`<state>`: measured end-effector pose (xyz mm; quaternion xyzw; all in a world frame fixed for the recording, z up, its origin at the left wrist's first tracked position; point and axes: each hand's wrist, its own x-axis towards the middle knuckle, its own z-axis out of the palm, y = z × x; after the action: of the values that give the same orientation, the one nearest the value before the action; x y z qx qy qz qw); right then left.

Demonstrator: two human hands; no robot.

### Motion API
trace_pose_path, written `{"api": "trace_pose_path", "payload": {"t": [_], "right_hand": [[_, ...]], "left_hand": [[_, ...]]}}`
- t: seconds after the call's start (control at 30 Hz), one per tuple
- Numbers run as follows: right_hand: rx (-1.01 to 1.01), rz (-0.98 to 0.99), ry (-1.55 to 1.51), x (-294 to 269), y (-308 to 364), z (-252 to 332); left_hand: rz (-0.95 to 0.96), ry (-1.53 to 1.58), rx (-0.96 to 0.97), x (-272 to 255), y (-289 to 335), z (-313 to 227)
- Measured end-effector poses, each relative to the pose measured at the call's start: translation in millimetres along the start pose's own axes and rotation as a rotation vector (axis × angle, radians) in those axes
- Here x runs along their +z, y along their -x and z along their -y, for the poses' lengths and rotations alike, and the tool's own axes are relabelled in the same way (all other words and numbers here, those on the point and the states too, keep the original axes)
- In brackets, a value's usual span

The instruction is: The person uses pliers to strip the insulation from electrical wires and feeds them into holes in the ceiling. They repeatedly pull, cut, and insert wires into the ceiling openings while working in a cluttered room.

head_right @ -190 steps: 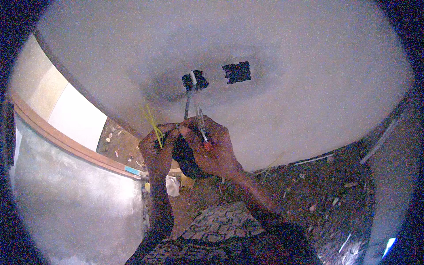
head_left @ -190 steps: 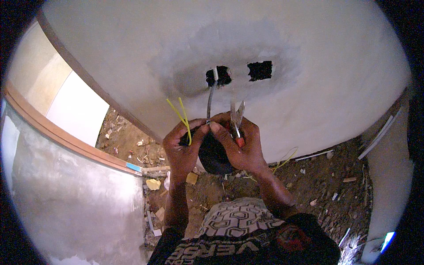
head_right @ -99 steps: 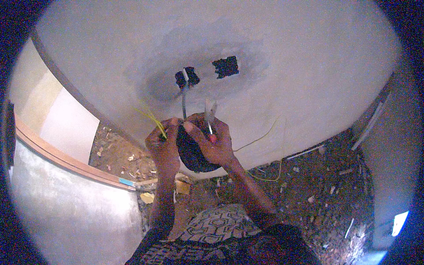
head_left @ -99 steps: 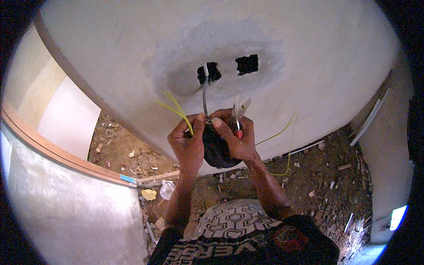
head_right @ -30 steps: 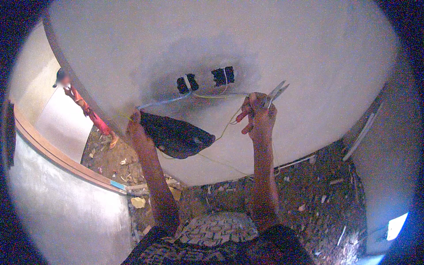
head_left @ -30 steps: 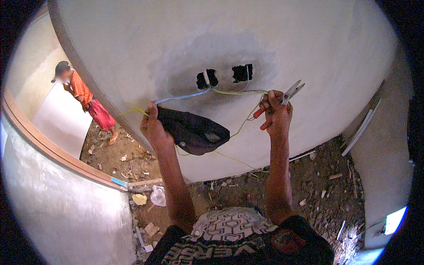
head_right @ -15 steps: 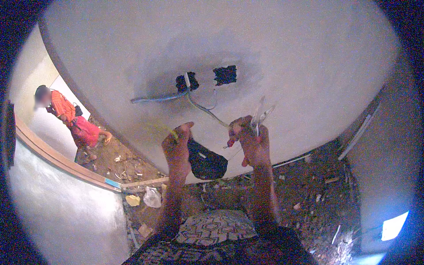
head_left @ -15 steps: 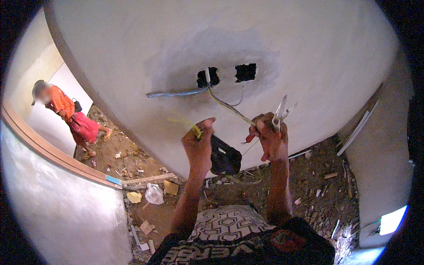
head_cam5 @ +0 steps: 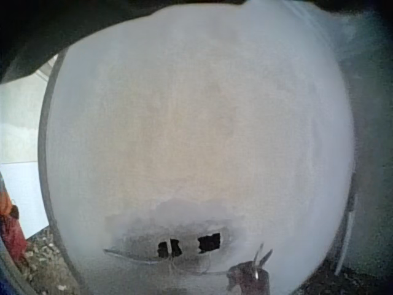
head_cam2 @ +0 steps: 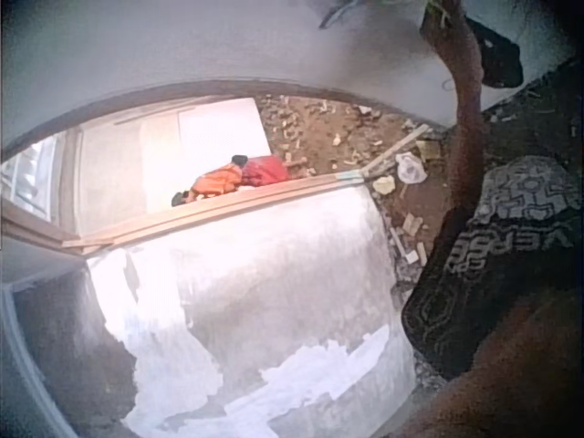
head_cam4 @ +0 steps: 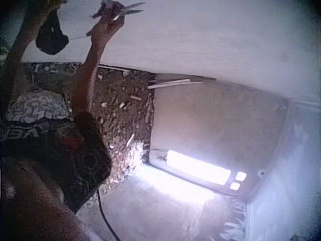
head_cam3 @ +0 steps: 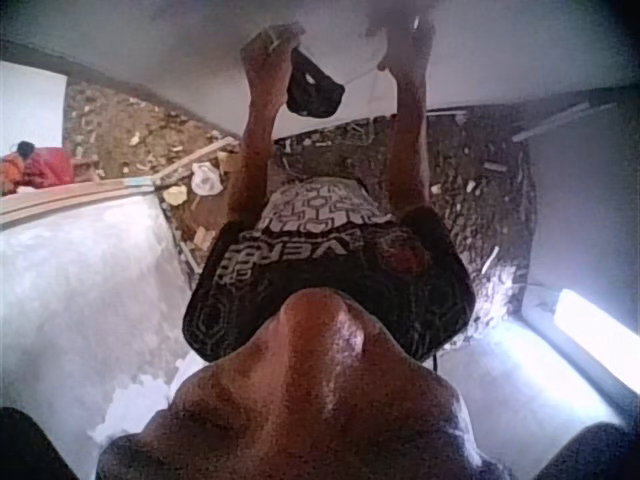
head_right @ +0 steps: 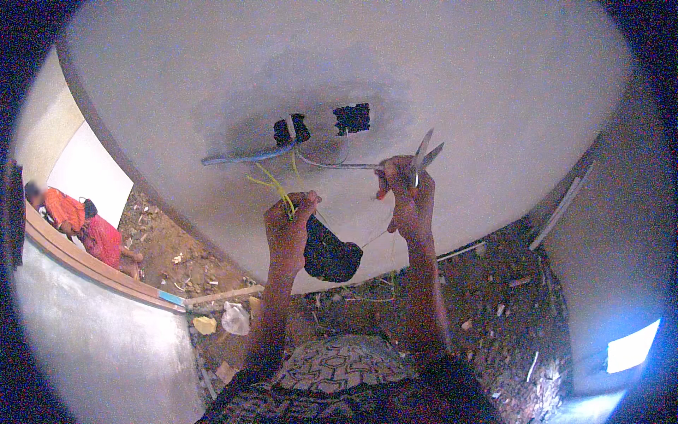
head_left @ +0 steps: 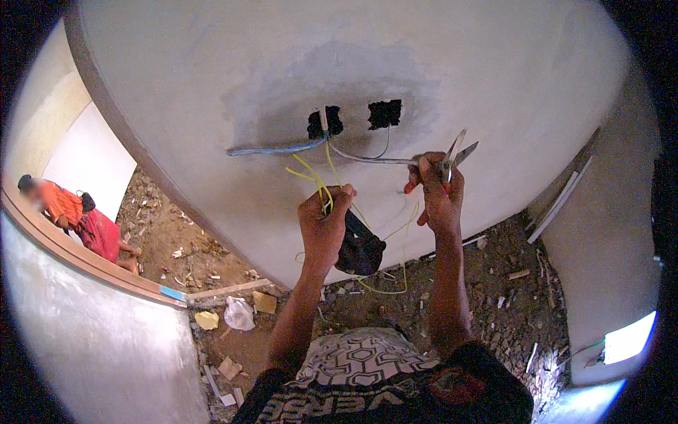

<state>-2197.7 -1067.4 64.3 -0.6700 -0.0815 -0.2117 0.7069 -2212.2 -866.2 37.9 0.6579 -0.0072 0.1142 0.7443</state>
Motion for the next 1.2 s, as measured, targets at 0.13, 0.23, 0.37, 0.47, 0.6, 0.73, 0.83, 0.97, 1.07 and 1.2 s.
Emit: {"api": "trace_pose_path", "payload": {"t": [0.13, 0.23, 0.37, 0.47, 0.6, 0.73, 0.83, 0.97, 1.07, 1.2], "right_hand": [[-0.097, 0.133, -0.287, 21, -3, 0], [-0.094, 0.245, -0.169, 28, 5, -9], [-0.211, 0.296, -0.163, 26, 2, -68], [-0.075, 0.577, -0.623, 26, 4, -32], [0.092, 0.499, -0.388, 16, 9, -23], [0.085, 0.467, -0.242, 9, 7, -35], [-0.143, 0.624, -0.308, 21, 7, -8], [-0.158, 0.6, -0.418, 17, 11, 6], [-0.045, 0.541, -0.353, 10, 8, 13], [-0.137, 0.356, -0.363, 5, -3, 19]], "left_hand": [[-0.182, -0.204, 0.27, 5, -10, -10], [-0.172, -0.19, 0.392, 9, -14, -23], [0.032, -0.285, 0.351, 14, -9, -53], [0.161, -0.204, 0.261, 14, -5, -65], [0.357, -0.091, 0.094, 13, -4, -84], [0.468, 0.017, 0.07, 11, -7, -85], [0.403, -0.035, 0.139, 7, -3, -80], [0.197, -0.169, 0.285, 0, 5, -59], [0.016, -0.109, 0.352, -4, 17, -58], [-0.145, -0.016, 0.406, -18, 16, -61]]}}
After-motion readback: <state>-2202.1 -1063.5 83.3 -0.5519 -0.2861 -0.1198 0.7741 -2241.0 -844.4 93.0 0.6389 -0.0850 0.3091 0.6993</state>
